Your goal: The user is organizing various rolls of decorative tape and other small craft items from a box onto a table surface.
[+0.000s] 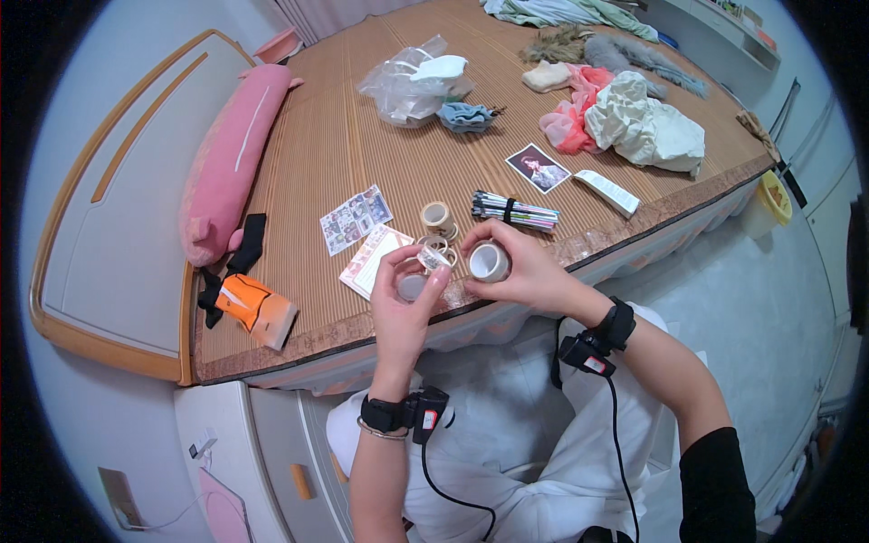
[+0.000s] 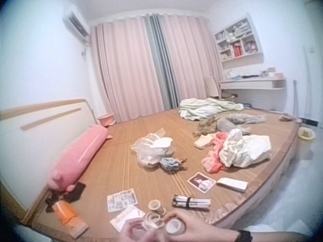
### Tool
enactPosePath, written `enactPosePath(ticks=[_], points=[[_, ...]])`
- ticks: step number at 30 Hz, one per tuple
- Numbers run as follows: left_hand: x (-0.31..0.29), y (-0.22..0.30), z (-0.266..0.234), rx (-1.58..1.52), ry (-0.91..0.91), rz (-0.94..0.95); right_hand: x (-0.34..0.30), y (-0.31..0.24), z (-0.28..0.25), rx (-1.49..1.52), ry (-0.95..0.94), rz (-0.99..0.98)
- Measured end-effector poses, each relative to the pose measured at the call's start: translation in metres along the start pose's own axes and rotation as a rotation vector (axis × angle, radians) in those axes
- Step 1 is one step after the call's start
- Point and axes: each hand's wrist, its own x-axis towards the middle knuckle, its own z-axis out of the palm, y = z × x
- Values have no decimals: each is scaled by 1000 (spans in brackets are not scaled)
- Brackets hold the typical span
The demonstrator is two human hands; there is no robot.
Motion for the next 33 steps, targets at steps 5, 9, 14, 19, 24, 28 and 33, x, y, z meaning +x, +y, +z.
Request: enactPosePath(ticks=[5, 9, 14, 19, 24, 28, 33], points=[[-7, 3, 5, 281, -168, 197, -5, -1, 2, -100, -96, 50], [-7, 2, 5, 477, -187, 385, -8, -2, 4, -143, -138, -6], [-10, 5, 4, 474, -185, 319, -9, -6, 7, -177, -121, 0], [-11, 5, 6, 391, -161, 318, -9, -12, 7, -119, -105, 21], [-15, 9, 5, 307, -122, 254, -8, -14, 11, -42, -151, 80], [-14, 4, 8, 270, -83, 326, -11, -13, 9, 71, -167, 131], [-12, 5, 7, 350, -69, 443, -11, -18, 8, 303, -236, 216]])
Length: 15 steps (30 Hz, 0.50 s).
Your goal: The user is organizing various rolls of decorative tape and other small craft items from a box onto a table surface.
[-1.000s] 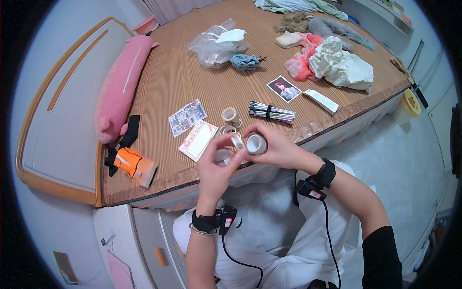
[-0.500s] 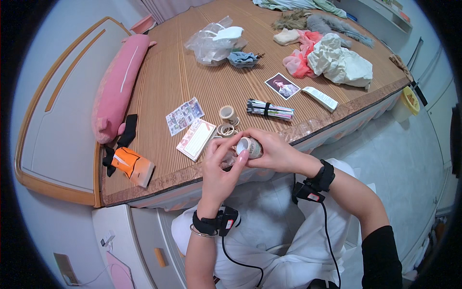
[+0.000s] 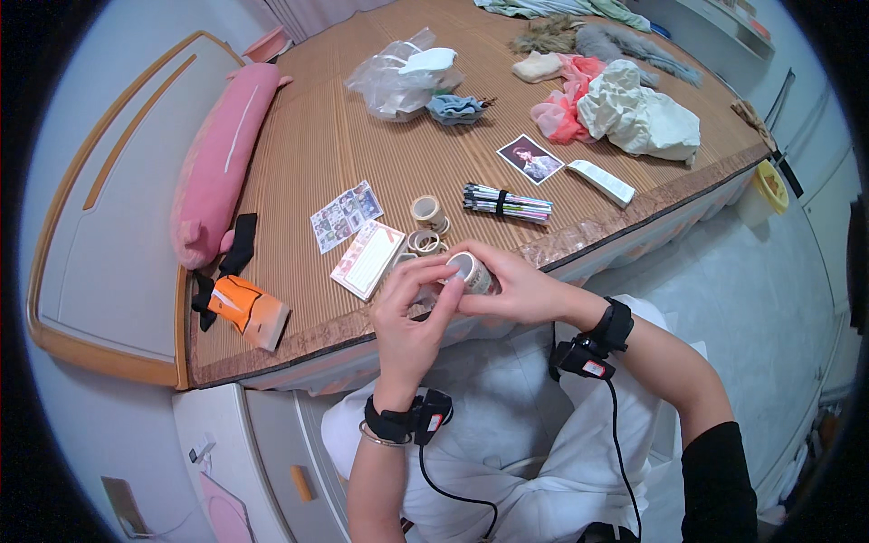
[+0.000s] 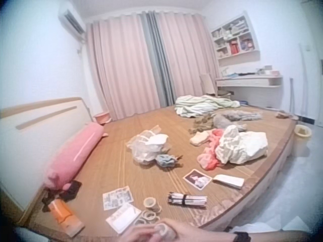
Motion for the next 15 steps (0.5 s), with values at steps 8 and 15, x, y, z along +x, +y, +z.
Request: enactPosePath(ticks=[8, 15], points=[[-1, 6, -8, -142, 19, -133, 7, -3, 3, 359, -93, 116], [0, -12, -9, -569, 127, -565, 3, -12, 9, 214, -52, 60]])
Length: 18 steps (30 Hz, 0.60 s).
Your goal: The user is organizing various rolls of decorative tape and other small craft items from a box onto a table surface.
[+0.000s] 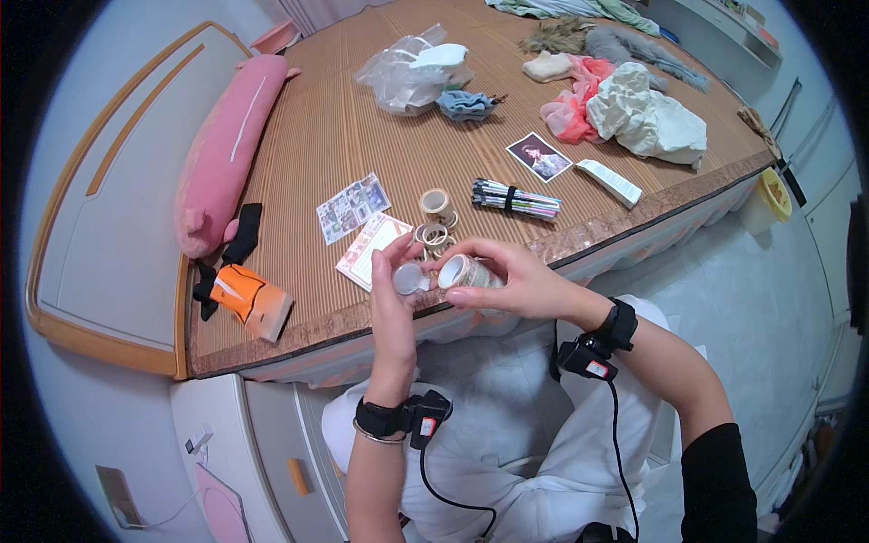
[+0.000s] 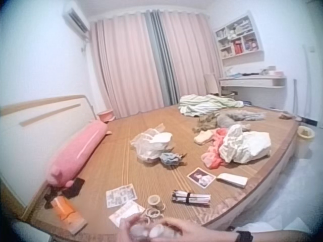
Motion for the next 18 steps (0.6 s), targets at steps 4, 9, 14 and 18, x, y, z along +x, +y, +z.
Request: enactPosePath(ticks=[4, 9, 14, 18], points=[[1, 0, -1, -179, -83, -144, 0, 6, 0, -343, 111, -91], [-7, 3, 5, -205, -168, -136, 2, 9, 5, -484, 235, -154], [-10, 5, 8, -277, -251, -84, 4, 10, 6, -570, 247, -133], [-8, 5, 1, -274, -314, -35, 6, 6, 11, -348, 257, -99]])
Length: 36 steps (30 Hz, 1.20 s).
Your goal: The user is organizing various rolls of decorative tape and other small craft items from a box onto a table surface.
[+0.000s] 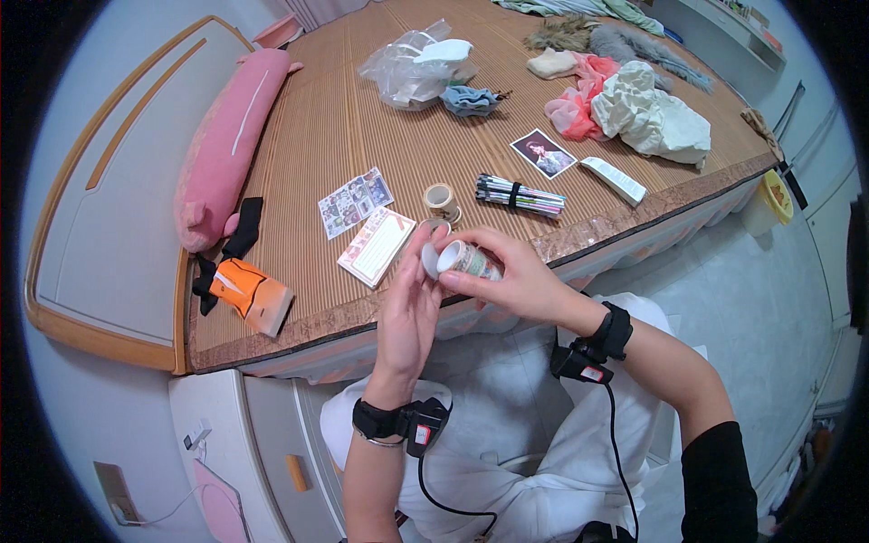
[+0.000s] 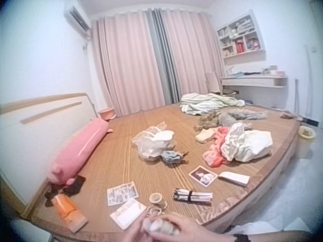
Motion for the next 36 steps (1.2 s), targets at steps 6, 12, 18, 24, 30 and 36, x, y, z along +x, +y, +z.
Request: enactPosePath(ticks=[6, 12, 18, 24, 30, 36], points=[[3, 1, 3, 49, 7, 11, 1, 12, -6, 277, -25, 53], [1, 7, 7, 224, 139, 55, 2, 7, -10, 120, 5, -60], [2, 3, 5, 395, 43, 235, 0, 7, -11, 129, 40, -86], [1, 1, 6, 344, -8, 198, -1, 12, -8, 148, 35, -96], [0, 1, 7, 561, -20, 265, -1, 12, -4, 174, 72, -114], [0, 4, 6, 630, -74, 344, 1, 9, -4, 335, 30, -49]])
